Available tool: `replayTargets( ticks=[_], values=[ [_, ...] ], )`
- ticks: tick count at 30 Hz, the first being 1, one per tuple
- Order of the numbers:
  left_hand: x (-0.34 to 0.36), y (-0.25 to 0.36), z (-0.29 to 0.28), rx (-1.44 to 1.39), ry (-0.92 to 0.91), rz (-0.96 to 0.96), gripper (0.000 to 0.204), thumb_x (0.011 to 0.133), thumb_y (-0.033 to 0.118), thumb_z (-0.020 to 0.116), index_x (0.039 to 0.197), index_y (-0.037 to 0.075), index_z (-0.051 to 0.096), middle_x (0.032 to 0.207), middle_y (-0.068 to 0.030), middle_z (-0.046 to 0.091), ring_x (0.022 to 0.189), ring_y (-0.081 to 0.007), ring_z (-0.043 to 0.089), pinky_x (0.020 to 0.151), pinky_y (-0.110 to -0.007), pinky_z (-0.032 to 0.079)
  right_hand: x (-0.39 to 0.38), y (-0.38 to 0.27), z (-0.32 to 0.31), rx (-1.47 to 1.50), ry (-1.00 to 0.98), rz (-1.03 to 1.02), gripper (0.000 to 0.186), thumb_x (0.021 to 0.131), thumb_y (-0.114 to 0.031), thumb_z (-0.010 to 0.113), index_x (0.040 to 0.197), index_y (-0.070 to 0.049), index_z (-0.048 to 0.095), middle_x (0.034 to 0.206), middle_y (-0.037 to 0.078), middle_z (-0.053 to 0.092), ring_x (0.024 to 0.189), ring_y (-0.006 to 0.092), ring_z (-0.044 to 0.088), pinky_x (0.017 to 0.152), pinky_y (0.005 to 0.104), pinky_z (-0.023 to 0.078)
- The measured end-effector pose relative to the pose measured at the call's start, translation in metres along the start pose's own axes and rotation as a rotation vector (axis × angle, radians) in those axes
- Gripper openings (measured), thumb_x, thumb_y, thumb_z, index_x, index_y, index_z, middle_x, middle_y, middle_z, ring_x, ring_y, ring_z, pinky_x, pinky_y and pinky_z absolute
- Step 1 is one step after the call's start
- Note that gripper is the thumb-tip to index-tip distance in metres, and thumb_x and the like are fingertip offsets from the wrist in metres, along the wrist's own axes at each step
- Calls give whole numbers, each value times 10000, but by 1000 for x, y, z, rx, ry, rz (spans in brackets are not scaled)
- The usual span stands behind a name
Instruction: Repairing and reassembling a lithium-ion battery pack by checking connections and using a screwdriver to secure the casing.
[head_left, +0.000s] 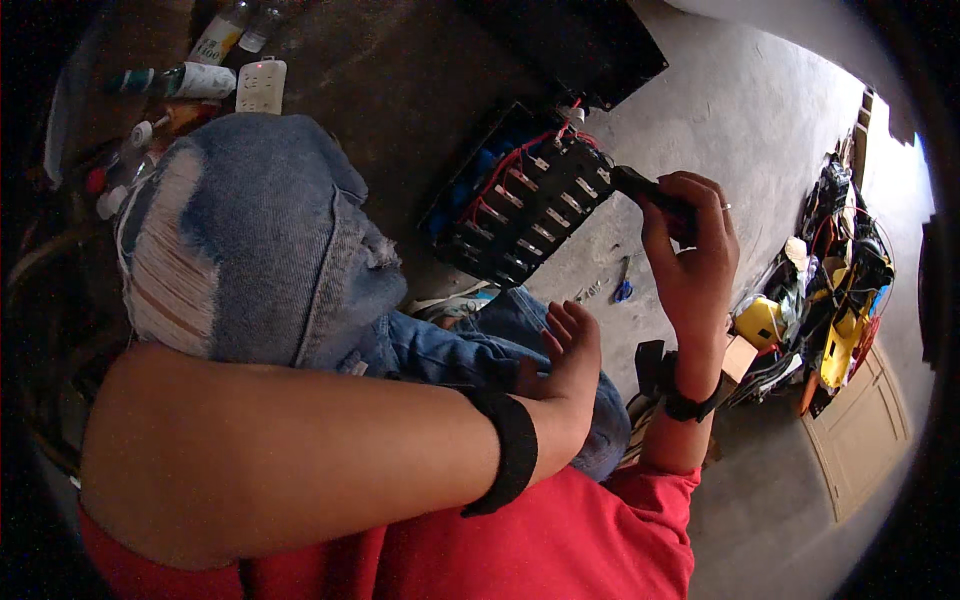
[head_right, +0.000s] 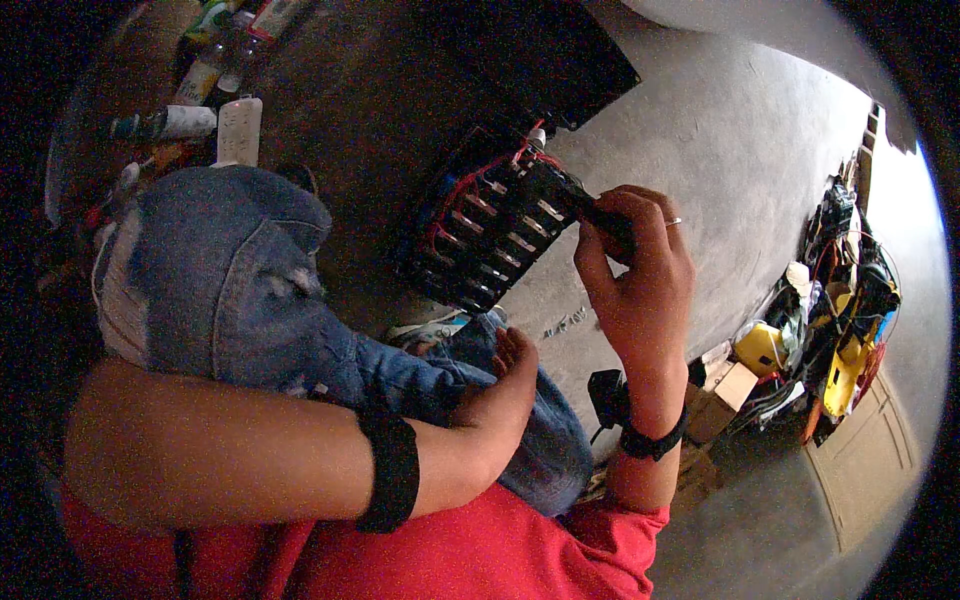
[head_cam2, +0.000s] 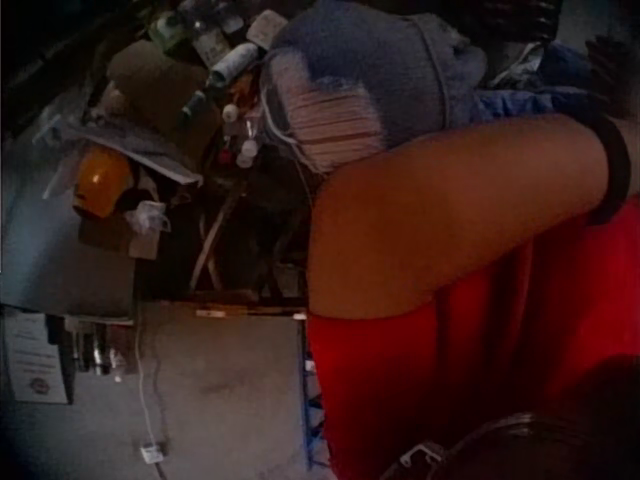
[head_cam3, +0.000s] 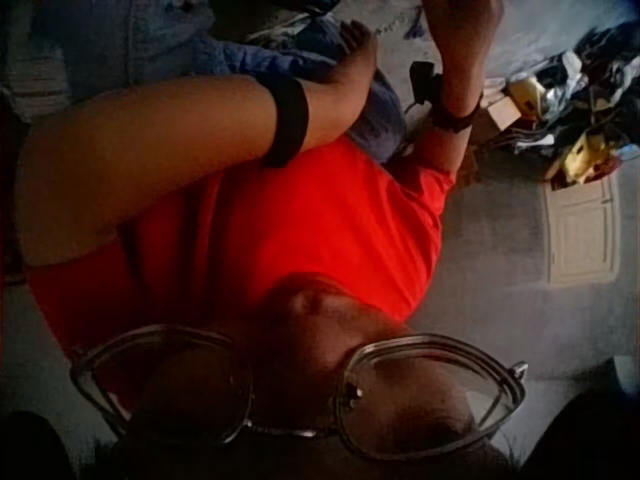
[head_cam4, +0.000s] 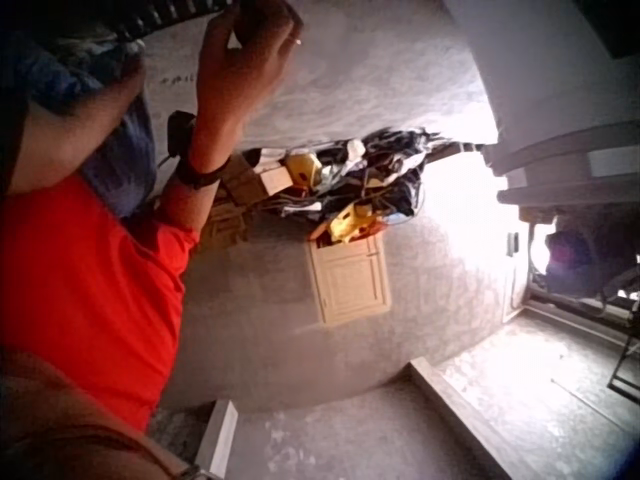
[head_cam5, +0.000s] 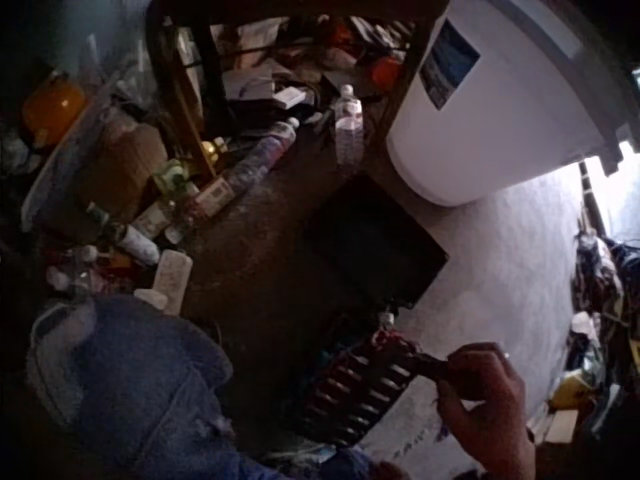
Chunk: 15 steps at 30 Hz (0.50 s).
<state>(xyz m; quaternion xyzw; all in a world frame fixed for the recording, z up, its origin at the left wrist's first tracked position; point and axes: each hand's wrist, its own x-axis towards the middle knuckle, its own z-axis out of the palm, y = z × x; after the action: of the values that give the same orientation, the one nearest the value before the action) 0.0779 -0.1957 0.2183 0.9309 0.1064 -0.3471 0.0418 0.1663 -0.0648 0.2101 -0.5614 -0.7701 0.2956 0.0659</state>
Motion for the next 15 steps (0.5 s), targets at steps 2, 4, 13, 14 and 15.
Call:
replayTargets(
  ticks=[2, 4, 13, 14, 15],
  values=[
    [-2, -2, -1, -5, -5, -2, 322, 915, 110, 510, 1219, 32, 580, 1218, -143, 610, 1143, -315, 568, 986, -539, 412, 1, 1, 1, 4, -10, -7, 205, 826, 2, 675, 1014, 7, 593, 1065, 126, 616, 894, 205, 688, 743, 292, 578],
    [-4, -3, -1, -8, -14, -1, 323, 916, 107, 508, 1223, 32, 577, 1225, -142, 607, 1150, -314, 565, 990, -540, 409, 1, 1, 2, 5, -14, -8, 205, 825, 2, 676, 1014, 8, 593, 1064, 128, 616, 887, 205, 688, 744, 293, 578],
    [-6, -8, -3, -11, -44, 20, 329, 919, 93, 502, 1238, 36, 564, 1256, -141, 591, 1180, -311, 549, 1011, -542, 398, 1, 2, 4, 35, -8, -35, 202, 824, 8, 670, 1006, 16, 584, 1058, 133, 617, 871, 200, 686, 737, 291, 576],
    [-5, -9, -3, -13, -47, 62, 333, 918, 91, 509, 1244, 40, 560, 1262, -139, 588, 1185, -311, 547, 1012, -542, 396, 1, 2, 4, 21, -8, -43, 203, 822, 8, 672, 1003, 17, 582, 1055, 134, 617, 869, 199, 687, 734, 290, 578],
    [-6, -10, -3, -13, -46, 63, 333, 918, 91, 509, 1244, 40, 560, 1262, -139, 588, 1185, -311, 547, 1012, -542, 396, 1, 2, 4, 13, -4, -44, 204, 820, 8, 673, 1001, 17, 581, 1052, 135, 618, 866, 199, 687, 730, 290, 579]
  ],
)
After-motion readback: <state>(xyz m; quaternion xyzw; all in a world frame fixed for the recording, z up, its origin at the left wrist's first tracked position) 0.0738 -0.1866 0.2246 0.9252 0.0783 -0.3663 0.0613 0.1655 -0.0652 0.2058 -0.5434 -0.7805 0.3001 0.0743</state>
